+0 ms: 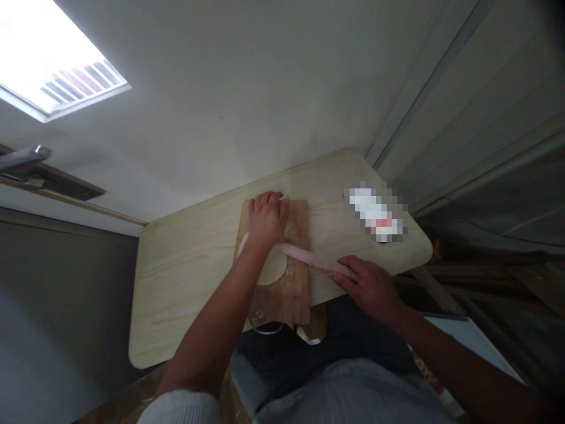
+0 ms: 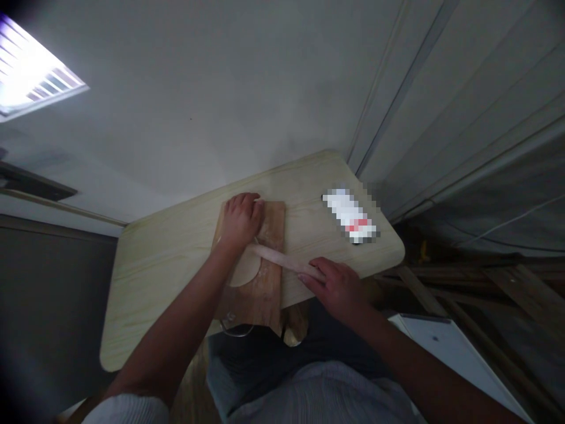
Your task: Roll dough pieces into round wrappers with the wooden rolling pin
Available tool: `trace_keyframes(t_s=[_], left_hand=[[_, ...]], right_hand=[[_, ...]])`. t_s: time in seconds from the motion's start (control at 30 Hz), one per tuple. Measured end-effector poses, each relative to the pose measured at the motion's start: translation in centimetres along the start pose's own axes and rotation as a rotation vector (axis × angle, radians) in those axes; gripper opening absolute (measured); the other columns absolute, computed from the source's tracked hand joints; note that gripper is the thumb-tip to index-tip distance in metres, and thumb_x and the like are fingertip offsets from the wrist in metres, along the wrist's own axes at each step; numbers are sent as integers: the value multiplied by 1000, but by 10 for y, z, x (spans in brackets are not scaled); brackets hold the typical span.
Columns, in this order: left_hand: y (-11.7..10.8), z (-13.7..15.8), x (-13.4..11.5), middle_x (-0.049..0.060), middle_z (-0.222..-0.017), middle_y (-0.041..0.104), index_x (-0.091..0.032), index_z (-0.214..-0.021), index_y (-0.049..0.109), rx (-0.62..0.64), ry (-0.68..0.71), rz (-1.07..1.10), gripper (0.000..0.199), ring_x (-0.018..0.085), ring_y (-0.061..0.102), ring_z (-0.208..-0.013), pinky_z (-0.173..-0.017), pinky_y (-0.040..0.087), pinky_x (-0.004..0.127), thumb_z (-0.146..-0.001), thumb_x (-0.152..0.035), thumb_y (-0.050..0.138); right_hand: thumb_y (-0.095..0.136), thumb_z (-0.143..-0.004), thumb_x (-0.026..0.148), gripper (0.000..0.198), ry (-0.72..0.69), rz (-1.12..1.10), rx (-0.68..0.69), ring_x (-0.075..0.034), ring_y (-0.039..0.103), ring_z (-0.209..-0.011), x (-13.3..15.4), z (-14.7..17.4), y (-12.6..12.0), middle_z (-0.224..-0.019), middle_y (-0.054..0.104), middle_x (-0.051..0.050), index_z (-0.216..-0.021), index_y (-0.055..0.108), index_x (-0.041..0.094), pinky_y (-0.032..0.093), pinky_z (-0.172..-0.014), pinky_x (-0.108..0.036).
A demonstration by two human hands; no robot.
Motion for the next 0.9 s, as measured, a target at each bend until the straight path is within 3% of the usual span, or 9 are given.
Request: trace_keyframes(t_s=[0.13,0.33,0.47,0.67,0.9], left_hand=[[-11,-2,-2,9,-115,69,-19,-111,66,-26,18,78,35,24,59,-110,-101,40,39,-103,-36,37],[-38,27,6,8,-107,69,-20,-106,67,-147,35,183,35,22,59,-107,-99,44,36,-103,-39,38],[-26,38,12,9,-110,69,-19,-106,68,-50,21,168,35,23,59,-109,-102,43,38,-102,-39,40],[-13,33,4,8,-132,62,-24,-120,66,84,98,13,39,26,51,-126,-111,33,45,-103,-41,35],[-6,22,3,10,-136,59,-25,-124,64,76,45,-33,43,28,49,-125,-110,31,47,-103,-45,32]], right_hand=[[55,-93,55,36,44,-37,19,-23,68,-72,3,0,-1,-80,73,-5,-98,67,21,45,-65,-32],[52,-95,53,35,18,-85,0,-22,67,-72,25,5,1,-78,72,-4,-97,66,21,43,-65,-30],[51,-97,50,34,-58,-5,-51,-23,66,-74,32,8,8,-79,72,-6,-97,66,19,42,-69,-33],[54,-96,50,34,-116,47,-8,-23,65,-78,30,9,11,-83,73,-6,-95,66,18,40,-72,-34],[52,-96,51,38,-121,109,-37,-25,63,-81,24,8,5,-85,73,-10,-92,70,18,36,-72,-35]])
Point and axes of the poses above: each hand's wrist, its own z-axis away from the middle knuckle, its own y-axis out of the palm, x = y × z, the point moved 7 cm from there along -z, towards the middle knuckle
